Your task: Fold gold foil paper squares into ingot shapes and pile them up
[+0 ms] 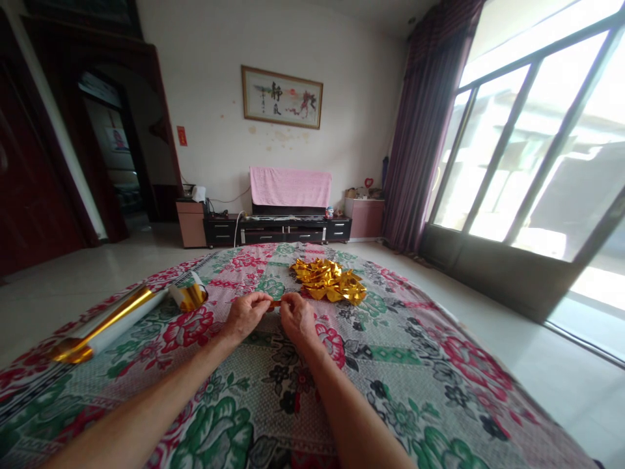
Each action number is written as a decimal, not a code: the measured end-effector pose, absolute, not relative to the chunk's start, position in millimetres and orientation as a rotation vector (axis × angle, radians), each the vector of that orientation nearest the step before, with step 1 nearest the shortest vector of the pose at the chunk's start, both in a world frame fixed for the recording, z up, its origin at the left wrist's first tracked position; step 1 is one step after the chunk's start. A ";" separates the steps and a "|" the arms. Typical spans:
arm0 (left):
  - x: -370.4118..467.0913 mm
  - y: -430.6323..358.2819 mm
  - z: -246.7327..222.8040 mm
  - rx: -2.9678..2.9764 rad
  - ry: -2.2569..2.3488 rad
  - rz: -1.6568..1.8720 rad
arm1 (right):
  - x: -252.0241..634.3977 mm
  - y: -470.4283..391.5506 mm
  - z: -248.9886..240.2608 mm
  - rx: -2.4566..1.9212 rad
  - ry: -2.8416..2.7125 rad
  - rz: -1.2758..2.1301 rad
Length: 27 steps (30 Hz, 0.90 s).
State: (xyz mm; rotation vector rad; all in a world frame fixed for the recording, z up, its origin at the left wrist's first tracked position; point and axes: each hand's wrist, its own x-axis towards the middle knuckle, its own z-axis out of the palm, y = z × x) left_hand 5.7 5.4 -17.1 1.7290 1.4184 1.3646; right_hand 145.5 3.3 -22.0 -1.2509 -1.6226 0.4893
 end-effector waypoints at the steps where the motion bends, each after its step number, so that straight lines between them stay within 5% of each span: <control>1: 5.6 4.6 -16.3 1.735 1.429 1.370 | 144.9 3.6 -22.9 -1.258 -1.610 0.478; 27: 2.5 4.6 -17.1 1.722 1.406 1.444 | 145.9 2.0 -14.2 -1.274 -1.735 0.486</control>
